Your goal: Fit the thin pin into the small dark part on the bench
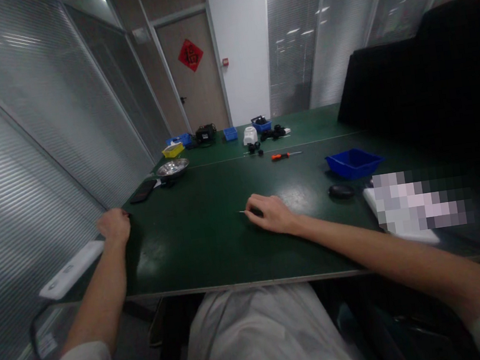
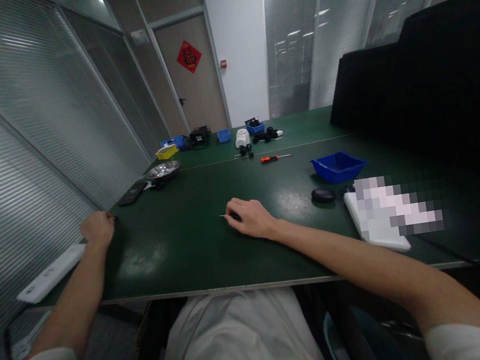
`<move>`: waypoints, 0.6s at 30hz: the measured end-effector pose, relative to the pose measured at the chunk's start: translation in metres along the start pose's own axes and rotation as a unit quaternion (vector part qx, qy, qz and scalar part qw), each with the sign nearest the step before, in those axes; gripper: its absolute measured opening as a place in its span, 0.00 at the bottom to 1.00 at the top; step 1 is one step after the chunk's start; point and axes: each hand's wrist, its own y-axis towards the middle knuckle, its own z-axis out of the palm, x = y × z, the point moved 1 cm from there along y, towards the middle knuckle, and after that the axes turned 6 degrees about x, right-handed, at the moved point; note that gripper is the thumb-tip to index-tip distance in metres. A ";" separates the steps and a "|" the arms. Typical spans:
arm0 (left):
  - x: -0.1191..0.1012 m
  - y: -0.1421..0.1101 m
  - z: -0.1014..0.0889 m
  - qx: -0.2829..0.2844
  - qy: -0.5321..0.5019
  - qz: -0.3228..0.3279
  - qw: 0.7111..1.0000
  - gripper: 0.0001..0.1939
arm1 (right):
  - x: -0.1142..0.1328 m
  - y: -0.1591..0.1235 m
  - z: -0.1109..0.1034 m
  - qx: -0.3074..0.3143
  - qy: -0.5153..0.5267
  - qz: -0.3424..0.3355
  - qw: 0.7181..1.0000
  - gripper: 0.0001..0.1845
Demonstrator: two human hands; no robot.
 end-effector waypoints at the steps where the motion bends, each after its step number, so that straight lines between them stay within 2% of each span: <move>1: -0.004 -0.001 -0.001 -0.003 -0.005 0.014 1.000 0.15 | 0.000 0.000 0.000 0.003 -0.002 0.002 1.000 0.08; 3: -0.021 -0.007 -0.005 -0.003 -0.037 0.073 0.997 0.15 | -0.001 0.001 0.000 0.008 -0.006 0.008 1.000 0.08; 5: -0.053 -0.020 -0.012 0.013 -0.100 0.177 0.979 0.14 | -0.001 0.001 0.000 0.016 -0.009 0.013 1.000 0.09; 6: -0.074 -0.030 -0.016 0.027 -0.138 0.238 0.961 0.13 | -0.001 0.001 0.000 0.018 -0.010 0.015 1.000 0.09; 9: -0.144 -0.075 -0.030 0.097 -0.223 0.399 0.884 0.13 | -0.002 0.000 0.001 0.015 -0.013 0.022 1.000 0.08; 12: -0.203 -0.125 -0.040 0.146 -0.233 0.538 0.797 0.11 | -0.004 -0.003 0.000 0.012 -0.010 0.024 1.000 0.07; 15: -0.233 -0.155 -0.040 0.148 -0.241 0.595 0.752 0.08 | -0.007 -0.006 -0.001 0.022 -0.010 0.027 0.999 0.06; 18: -0.240 -0.161 -0.031 0.160 -0.301 0.584 0.737 0.09 | -0.009 -0.006 -0.003 0.041 -0.011 0.027 0.999 0.05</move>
